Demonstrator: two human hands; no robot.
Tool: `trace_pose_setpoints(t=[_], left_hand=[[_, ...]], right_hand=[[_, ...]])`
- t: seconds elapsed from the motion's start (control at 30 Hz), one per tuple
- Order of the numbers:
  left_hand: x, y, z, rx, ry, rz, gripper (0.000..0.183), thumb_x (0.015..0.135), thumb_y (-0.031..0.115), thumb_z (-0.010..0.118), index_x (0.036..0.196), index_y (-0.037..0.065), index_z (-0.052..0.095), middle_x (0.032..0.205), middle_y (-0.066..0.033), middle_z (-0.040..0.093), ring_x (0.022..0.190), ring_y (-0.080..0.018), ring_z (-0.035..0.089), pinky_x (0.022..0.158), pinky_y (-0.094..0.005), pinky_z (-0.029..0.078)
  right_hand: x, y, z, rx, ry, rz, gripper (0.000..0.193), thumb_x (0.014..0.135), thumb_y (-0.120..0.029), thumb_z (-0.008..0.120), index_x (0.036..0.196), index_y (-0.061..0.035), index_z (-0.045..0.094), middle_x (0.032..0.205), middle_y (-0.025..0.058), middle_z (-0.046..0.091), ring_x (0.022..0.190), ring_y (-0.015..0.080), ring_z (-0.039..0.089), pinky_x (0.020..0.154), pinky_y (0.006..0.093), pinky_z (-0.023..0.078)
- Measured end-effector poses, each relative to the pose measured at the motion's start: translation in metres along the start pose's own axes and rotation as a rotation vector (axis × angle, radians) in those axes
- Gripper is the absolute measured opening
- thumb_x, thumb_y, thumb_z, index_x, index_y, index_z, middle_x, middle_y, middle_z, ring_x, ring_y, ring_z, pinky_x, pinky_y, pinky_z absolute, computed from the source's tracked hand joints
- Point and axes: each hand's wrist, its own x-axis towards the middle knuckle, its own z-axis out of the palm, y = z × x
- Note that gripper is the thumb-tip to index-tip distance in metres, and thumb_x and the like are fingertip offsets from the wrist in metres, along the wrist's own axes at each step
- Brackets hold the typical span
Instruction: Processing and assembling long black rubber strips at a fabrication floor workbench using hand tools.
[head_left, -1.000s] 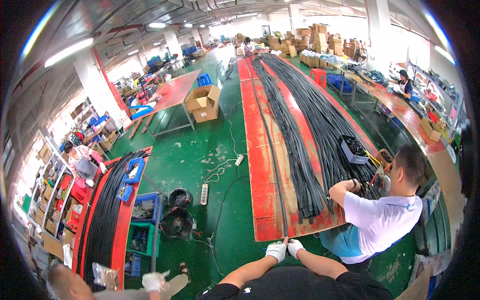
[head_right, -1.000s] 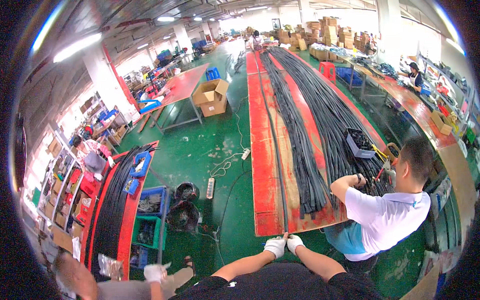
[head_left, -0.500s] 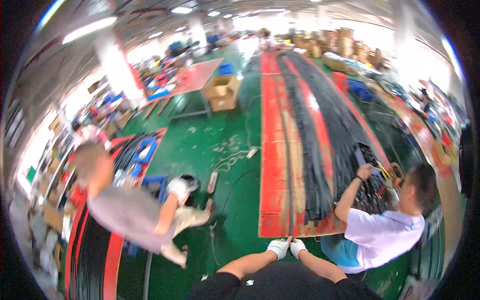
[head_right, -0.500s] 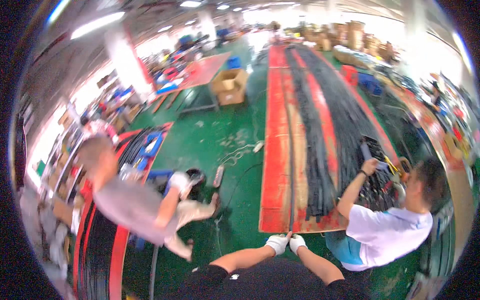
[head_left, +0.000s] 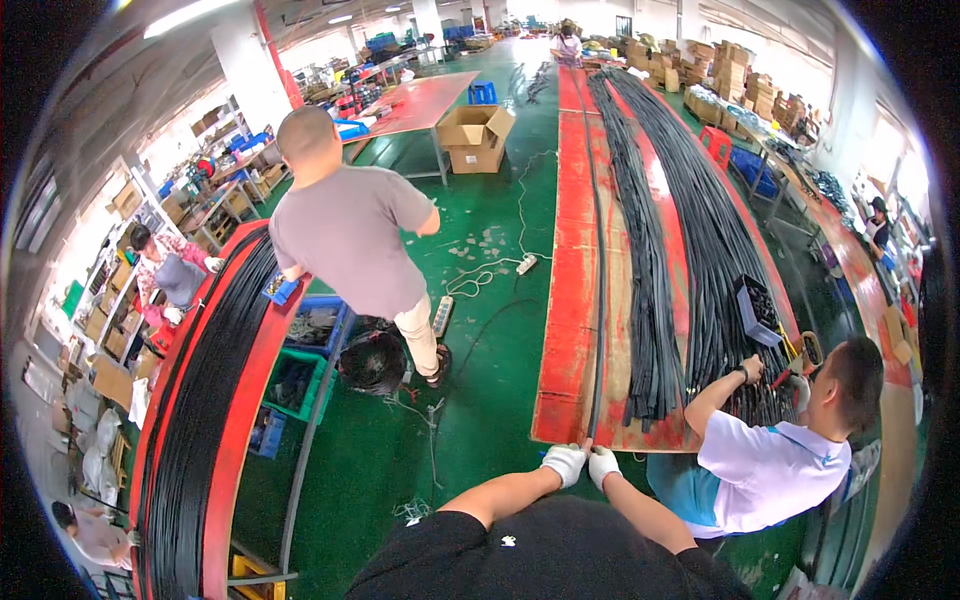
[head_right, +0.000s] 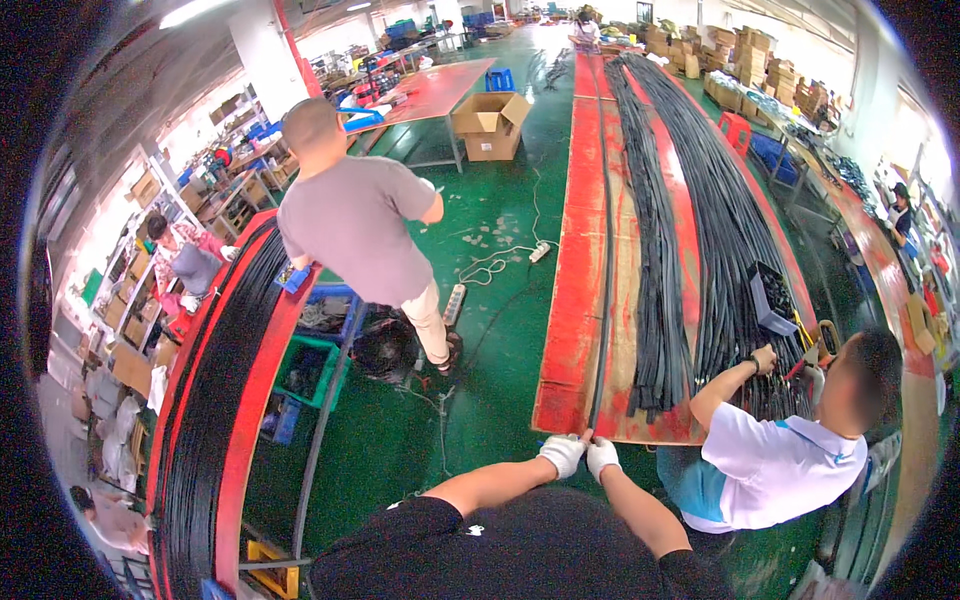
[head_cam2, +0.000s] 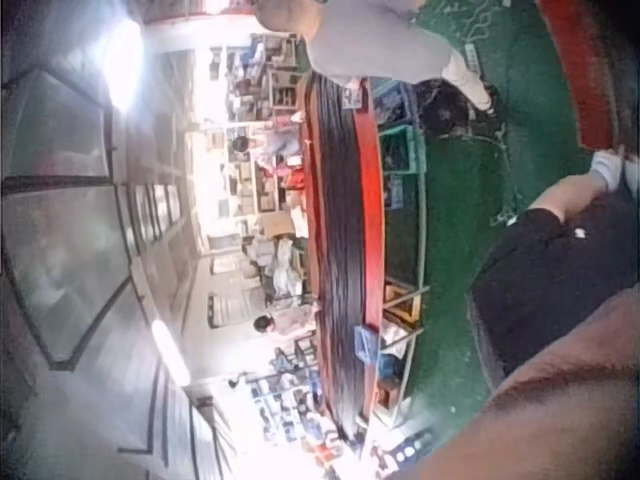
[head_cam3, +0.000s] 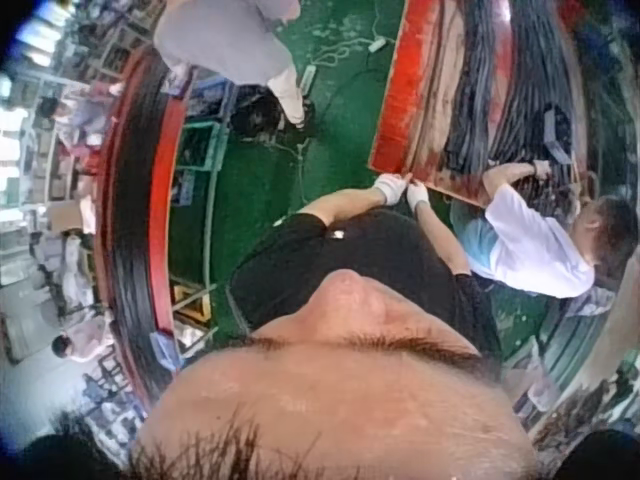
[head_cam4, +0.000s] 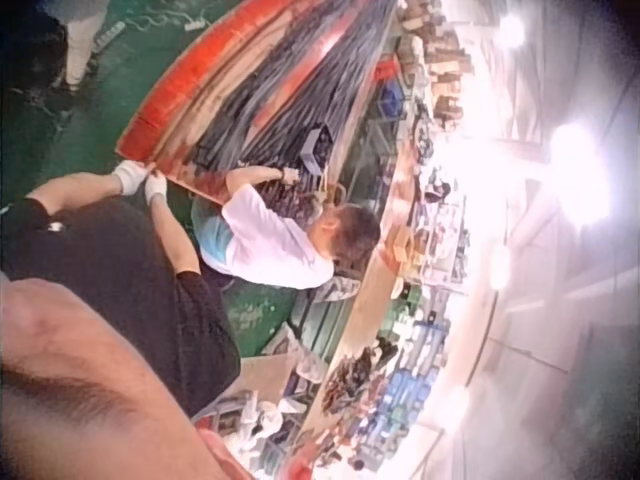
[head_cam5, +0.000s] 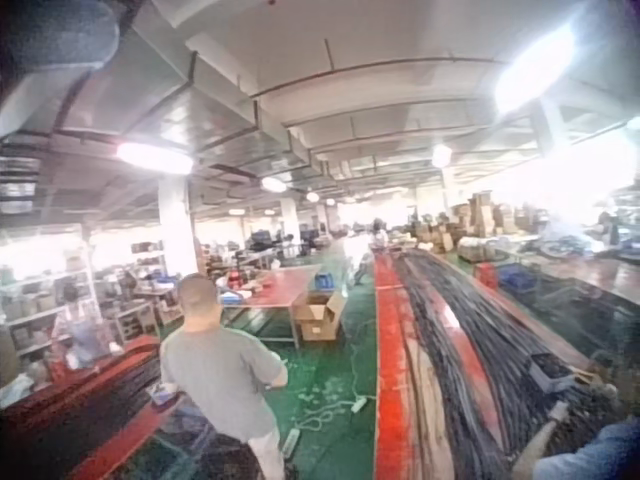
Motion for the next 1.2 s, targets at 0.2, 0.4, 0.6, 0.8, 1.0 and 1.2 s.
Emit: trace_pose_setpoints(t=[0.2,0.4,0.6,0.8,1.0,1.2], left_hand=[[0.021,-0.004,-0.021,0.007,0.076,-0.012,0.053,0.105,0.017,0.043,0.158,0.009,0.041,0.118,-0.0226,0.072,0.104,-0.0395,0.073,0.088,-0.0499,0.058],[0.022,-0.020,-0.025,-0.004,0.038,-0.009,0.059,0.103,0.016,0.044,0.161,0.010,0.037,0.121,-0.0233,0.070,0.105,-0.0398,0.072,0.089,-0.0493,0.058],[0.020,-0.021,-0.031,-0.053,-0.036,-0.022,0.062,0.101,0.016,0.046,0.161,0.010,0.035,0.120,-0.0244,0.069,0.106,-0.0415,0.072,0.089,-0.0499,0.058],[0.025,-0.034,-0.024,-0.004,-0.004,0.032,0.061,0.101,0.020,0.047,0.160,0.009,0.038,0.118,-0.0220,0.071,0.107,-0.0388,0.071,0.093,-0.0474,0.057],[0.020,-0.040,-0.020,0.005,-0.036,-0.001,0.065,0.099,0.018,0.050,0.162,0.010,0.035,0.122,-0.0230,0.068,0.105,-0.0406,0.071,0.090,-0.0501,0.057],[0.024,-0.026,-0.021,-0.025,-0.081,-0.055,0.074,0.094,0.019,0.055,0.164,0.012,0.031,0.125,-0.0249,0.067,0.105,-0.0425,0.071,0.090,-0.0512,0.057]], right_hand=[[0.010,-0.041,-0.019,-0.026,0.015,0.018,0.031,0.102,-0.015,0.054,0.120,0.0037,0.071,0.114,0.0241,0.076,0.108,0.0365,0.072,0.093,0.0424,0.053],[0.008,-0.062,-0.012,0.052,-0.003,0.016,0.028,0.102,-0.014,0.054,0.114,0.0029,0.071,0.112,0.0241,0.076,0.105,0.0365,0.072,0.090,0.0431,0.053],[0.025,-0.043,0.001,0.039,0.012,0.034,0.028,0.102,-0.016,0.056,0.114,0.0040,0.071,0.108,0.0255,0.076,0.100,0.0335,0.072,0.086,0.0427,0.053],[0.038,-0.026,0.013,-0.021,0.049,0.028,0.036,0.102,-0.022,0.056,0.124,0.0023,0.070,0.119,0.0272,0.074,0.113,0.0395,0.071,0.096,0.0440,0.054],[0.019,-0.058,0.014,0.017,0.000,0.095,0.043,0.102,-0.028,0.058,0.134,-0.0008,0.067,0.132,0.0230,0.071,0.123,0.0359,0.067,0.105,0.0410,0.051],[0.037,-0.036,0.008,0.069,-0.090,0.094,0.047,0.103,-0.029,0.060,0.136,0.0048,0.065,0.133,0.0255,0.070,0.125,0.0371,0.067,0.105,0.0403,0.052]])
